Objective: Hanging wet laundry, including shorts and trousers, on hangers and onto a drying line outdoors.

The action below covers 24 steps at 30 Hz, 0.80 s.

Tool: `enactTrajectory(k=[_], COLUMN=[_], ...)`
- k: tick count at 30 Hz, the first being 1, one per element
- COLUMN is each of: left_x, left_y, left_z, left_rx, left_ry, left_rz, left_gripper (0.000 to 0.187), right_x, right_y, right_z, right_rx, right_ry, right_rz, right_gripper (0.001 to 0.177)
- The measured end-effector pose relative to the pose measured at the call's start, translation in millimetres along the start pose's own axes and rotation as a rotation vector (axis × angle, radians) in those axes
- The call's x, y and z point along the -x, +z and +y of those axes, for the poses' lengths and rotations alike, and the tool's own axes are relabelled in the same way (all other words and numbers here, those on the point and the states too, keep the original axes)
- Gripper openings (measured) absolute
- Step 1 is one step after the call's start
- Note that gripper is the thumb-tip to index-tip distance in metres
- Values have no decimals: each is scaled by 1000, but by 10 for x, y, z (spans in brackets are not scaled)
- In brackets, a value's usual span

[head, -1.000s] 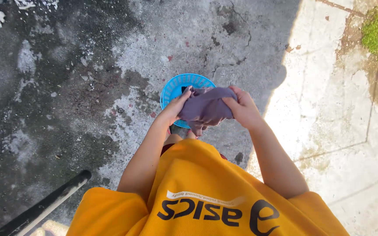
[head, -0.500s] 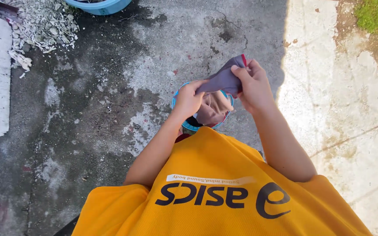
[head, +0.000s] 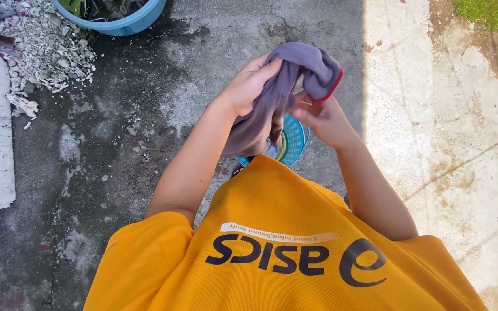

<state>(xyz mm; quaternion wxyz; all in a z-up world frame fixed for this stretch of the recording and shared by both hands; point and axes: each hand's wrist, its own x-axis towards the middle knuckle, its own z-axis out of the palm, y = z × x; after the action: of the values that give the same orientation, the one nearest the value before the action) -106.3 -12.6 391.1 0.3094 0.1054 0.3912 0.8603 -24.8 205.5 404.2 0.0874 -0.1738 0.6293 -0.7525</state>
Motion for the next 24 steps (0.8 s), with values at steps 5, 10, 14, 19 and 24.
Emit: enactTrajectory(k=[5, 10, 14, 19, 24], left_x=[245, 339, 305, 75, -204], left_y=[-34, -822, -1105, -681, -312], left_z=[312, -314, -530, -139, -140], left_rx=[-533, -1381, -925, -794, -606], left_ry=[234, -444, -196, -110, 89], left_rz=[-119, -196, -110, -14, -213], left_gripper=[70, 57, 34, 34, 36], right_x=[-164, -301, -239, 20, 198], right_y=[-40, -111, -340, -730, -828], right_z=[37, 27, 9, -1, -5], right_rx=[-451, -665, -631, -68, 493], right_ry=[89, 140, 156, 115, 255], right_rz=[336, 336, 449, 498, 518], right_gripper=[14, 12, 11, 16, 33])
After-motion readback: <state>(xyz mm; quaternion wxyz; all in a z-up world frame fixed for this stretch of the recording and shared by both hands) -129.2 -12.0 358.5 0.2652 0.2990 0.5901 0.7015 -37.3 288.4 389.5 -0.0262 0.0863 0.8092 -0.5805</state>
